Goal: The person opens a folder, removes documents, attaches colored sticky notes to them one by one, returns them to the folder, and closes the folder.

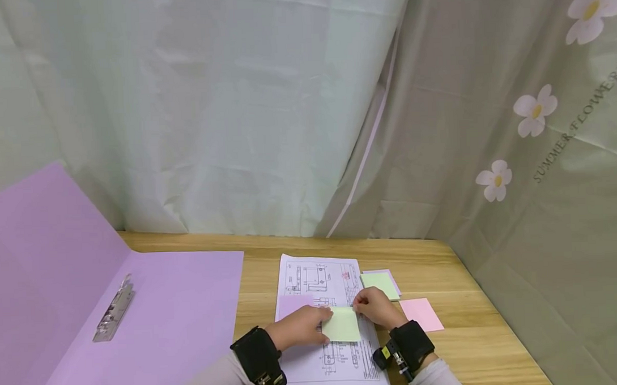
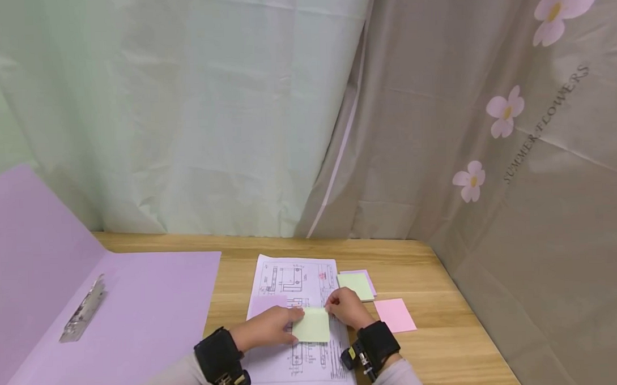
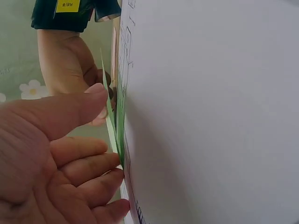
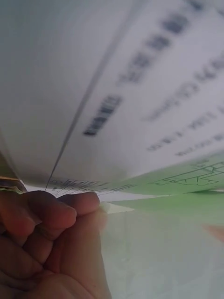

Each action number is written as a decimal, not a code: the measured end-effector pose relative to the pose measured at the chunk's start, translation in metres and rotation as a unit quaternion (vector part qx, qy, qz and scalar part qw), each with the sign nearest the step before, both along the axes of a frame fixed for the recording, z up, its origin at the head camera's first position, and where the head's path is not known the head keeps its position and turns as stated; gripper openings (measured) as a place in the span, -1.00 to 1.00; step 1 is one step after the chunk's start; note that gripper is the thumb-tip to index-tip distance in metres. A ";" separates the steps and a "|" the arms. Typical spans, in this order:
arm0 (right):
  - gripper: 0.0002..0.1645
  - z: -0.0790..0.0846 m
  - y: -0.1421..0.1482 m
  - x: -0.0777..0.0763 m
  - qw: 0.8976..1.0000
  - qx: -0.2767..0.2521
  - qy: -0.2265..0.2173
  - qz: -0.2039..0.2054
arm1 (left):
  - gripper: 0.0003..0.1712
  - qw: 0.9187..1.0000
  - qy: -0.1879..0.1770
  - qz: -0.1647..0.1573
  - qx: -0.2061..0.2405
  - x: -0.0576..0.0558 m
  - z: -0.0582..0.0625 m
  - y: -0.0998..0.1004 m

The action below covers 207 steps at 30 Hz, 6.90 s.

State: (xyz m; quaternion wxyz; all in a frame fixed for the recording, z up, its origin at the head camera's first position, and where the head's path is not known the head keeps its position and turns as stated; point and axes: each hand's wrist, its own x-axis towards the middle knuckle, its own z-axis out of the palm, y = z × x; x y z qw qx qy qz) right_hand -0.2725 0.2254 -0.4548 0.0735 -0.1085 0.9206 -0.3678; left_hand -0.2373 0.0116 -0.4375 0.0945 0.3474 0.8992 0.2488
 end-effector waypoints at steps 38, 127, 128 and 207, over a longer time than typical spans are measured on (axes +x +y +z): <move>-0.63 0.013 -0.030 0.031 0.956 0.196 0.100 0.195 | -0.42 0.997 0.018 -0.023 -0.071 -0.002 -0.007 0.004; -0.54 0.027 0.015 0.038 0.989 0.114 -0.022 0.086 | 0.02 0.975 0.049 -0.052 -0.209 0.042 0.003 -0.004; -0.53 0.028 0.015 0.039 0.989 0.119 -0.021 0.084 | 0.01 0.976 0.041 -0.052 -0.206 0.042 0.004 -0.005; -0.51 0.027 0.082 0.047 0.994 0.110 -0.001 -0.028 | -0.86 0.995 0.023 -0.008 0.101 0.049 0.013 -0.039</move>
